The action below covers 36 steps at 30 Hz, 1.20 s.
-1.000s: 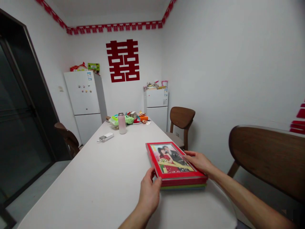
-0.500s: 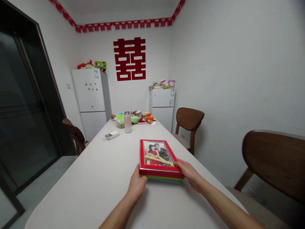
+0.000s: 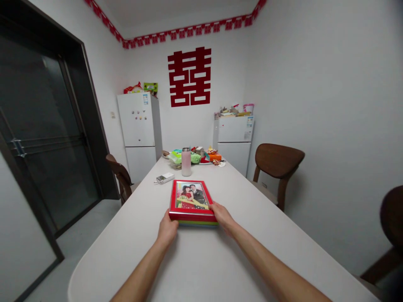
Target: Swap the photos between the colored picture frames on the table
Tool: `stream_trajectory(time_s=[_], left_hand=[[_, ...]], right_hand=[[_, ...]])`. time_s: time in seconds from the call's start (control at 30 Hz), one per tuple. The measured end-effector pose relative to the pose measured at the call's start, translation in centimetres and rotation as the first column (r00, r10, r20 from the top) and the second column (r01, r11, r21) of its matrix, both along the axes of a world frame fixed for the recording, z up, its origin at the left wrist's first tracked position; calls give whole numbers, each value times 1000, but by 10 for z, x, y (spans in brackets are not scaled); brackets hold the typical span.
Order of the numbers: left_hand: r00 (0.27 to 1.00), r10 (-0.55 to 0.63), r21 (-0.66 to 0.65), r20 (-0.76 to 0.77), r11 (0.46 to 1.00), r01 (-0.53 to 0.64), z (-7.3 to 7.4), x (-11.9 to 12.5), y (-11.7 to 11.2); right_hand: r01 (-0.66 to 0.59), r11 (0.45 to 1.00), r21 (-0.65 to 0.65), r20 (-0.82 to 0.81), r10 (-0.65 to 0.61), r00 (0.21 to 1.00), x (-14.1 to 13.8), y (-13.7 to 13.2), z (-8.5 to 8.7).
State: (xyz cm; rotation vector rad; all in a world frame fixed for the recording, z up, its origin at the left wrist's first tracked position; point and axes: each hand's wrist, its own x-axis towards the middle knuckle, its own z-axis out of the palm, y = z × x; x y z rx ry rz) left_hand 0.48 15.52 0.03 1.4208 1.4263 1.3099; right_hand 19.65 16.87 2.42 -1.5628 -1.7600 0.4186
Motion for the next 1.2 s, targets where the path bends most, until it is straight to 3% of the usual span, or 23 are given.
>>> stream_trajectory(time_s=[0.23, 0.33, 0.4, 0.43, 0.5, 0.53, 0.57, 0.63, 0.67, 0.73, 0.97, 1.1, 1.2], left_hand=[[986, 102, -3, 130, 995, -103, 11, -12, -6], [964, 152, 33, 216, 986, -163, 35, -14, -14], [956, 95, 89, 277, 988, -124, 61, -4, -24], [952, 35, 121, 304, 990, -75, 75, 5, -31], [936, -83, 187, 343, 982, 19, 105, 24, -45], [916, -167, 233, 364, 969, 84, 118, 34, -53], [836, -350, 325, 422, 920, 221, 129, 42, -60], [695, -544, 414, 470, 831, 371, 143, 52, -72], [638, -598, 440, 484, 797, 414, 146, 54, -76], [605, -620, 439, 500, 783, 440, 145, 55, -82], [608, -582, 398, 540, 813, 425, 134, 53, -86], [601, -465, 242, 650, 877, 416, 129, 49, -84], [625, -386, 90, 679, 888, 451, 125, 45, -79]], right_hand=[[170, 983, -69, -271, -183, 945, 14, 9, 0], [236, 971, -36, -344, -234, 909, 11, -2, 18], [165, 986, 26, -422, -139, 896, -2, -19, 40], [33, 993, 118, -548, 37, 836, -10, -30, 53], [-174, 935, 309, -701, 347, 623, -28, -53, 79], [-234, 898, 373, -739, 440, 510, -35, -64, 90], [-273, 867, 417, -763, 497, 413, -41, -73, 100], [-300, 832, 467, -795, 543, 270, -48, -88, 112], [-305, 826, 474, -805, 546, 230, -49, -92, 114], [-312, 828, 466, -821, 536, 197, -48, -98, 114], [-317, 848, 425, -866, 483, 128, -46, -100, 102], [-315, 908, 274, -950, 306, 55, -45, -93, 93], [-366, 926, 96, -985, 142, 101, -45, -88, 88]])
